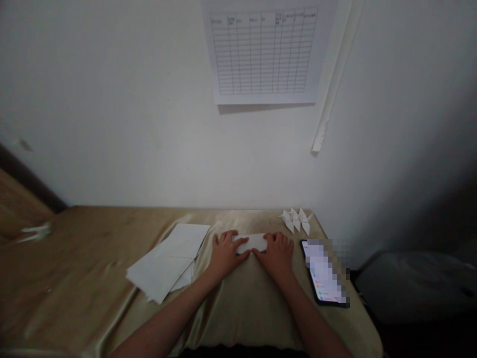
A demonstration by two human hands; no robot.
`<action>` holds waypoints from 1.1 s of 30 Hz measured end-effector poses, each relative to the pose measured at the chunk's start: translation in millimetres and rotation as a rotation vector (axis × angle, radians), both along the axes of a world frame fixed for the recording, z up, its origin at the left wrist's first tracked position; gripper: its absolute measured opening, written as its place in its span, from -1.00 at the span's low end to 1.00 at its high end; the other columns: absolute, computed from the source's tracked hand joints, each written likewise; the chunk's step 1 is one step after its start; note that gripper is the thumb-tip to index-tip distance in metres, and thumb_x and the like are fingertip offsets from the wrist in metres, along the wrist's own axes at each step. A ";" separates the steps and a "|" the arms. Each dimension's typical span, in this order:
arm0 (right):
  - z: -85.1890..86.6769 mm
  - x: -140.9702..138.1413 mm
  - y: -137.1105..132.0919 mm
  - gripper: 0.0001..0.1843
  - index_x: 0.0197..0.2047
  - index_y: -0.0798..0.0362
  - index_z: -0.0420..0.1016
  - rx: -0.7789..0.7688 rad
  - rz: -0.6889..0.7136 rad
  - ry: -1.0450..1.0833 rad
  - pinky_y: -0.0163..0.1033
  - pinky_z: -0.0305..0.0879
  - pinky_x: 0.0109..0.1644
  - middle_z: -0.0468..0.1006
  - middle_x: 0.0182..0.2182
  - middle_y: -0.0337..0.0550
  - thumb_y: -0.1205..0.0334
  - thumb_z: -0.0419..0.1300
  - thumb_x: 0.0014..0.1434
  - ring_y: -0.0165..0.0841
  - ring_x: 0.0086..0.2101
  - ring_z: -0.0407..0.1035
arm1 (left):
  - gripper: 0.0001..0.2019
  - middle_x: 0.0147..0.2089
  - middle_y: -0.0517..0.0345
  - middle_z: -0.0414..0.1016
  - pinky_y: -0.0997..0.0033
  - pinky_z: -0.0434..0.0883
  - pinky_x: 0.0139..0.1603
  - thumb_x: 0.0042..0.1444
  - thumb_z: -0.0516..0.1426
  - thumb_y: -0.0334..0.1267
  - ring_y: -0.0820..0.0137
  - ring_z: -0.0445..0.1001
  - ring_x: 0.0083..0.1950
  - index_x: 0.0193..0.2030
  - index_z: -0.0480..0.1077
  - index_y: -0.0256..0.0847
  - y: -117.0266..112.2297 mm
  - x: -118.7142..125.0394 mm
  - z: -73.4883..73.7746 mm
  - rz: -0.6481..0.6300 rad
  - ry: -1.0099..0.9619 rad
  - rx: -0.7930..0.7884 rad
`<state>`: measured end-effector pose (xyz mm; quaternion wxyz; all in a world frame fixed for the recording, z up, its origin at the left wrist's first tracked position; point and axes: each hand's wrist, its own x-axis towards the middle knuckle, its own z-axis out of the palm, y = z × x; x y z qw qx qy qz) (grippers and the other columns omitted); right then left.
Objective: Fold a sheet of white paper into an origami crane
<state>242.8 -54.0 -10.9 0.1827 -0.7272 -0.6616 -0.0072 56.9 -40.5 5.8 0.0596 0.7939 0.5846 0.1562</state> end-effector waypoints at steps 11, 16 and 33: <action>-2.5 26.5 9.7 -0.48 0.15 -0.12 0.47 -0.103 0.061 0.114 -0.06 0.13 0.18 0.39 0.02 -0.02 0.06 0.29 0.10 -0.10 0.07 0.27 | -0.55 0.31 0.17 0.27 -0.37 -0.06 0.34 0.17 0.20 0.02 0.06 0.14 0.36 0.21 0.36 0.36 14.5 -22.4 -4.8 -0.100 0.028 -0.086; -3.8 35.9 12.3 -0.54 0.11 -0.16 0.51 -0.102 0.111 0.132 -0.11 0.17 0.16 0.41 0.02 -0.07 0.15 0.29 0.10 -0.16 0.07 0.30 | -0.56 0.36 0.22 0.23 -0.15 0.03 0.38 0.18 0.22 -0.04 0.11 0.14 0.38 0.21 0.37 0.35 18.2 -36.5 -4.1 -0.143 0.046 -0.111; 2.1 33.0 9.7 -0.60 0.02 -0.11 0.55 -0.124 0.125 0.112 -0.08 0.13 0.18 0.40 -0.01 -0.06 0.17 0.23 0.07 -0.13 0.07 0.27 | -0.53 0.37 0.17 0.25 -0.15 -0.01 0.41 0.04 0.26 -0.14 0.06 0.11 0.40 0.13 0.44 0.11 11.6 -30.5 -2.9 -0.071 -0.018 -0.117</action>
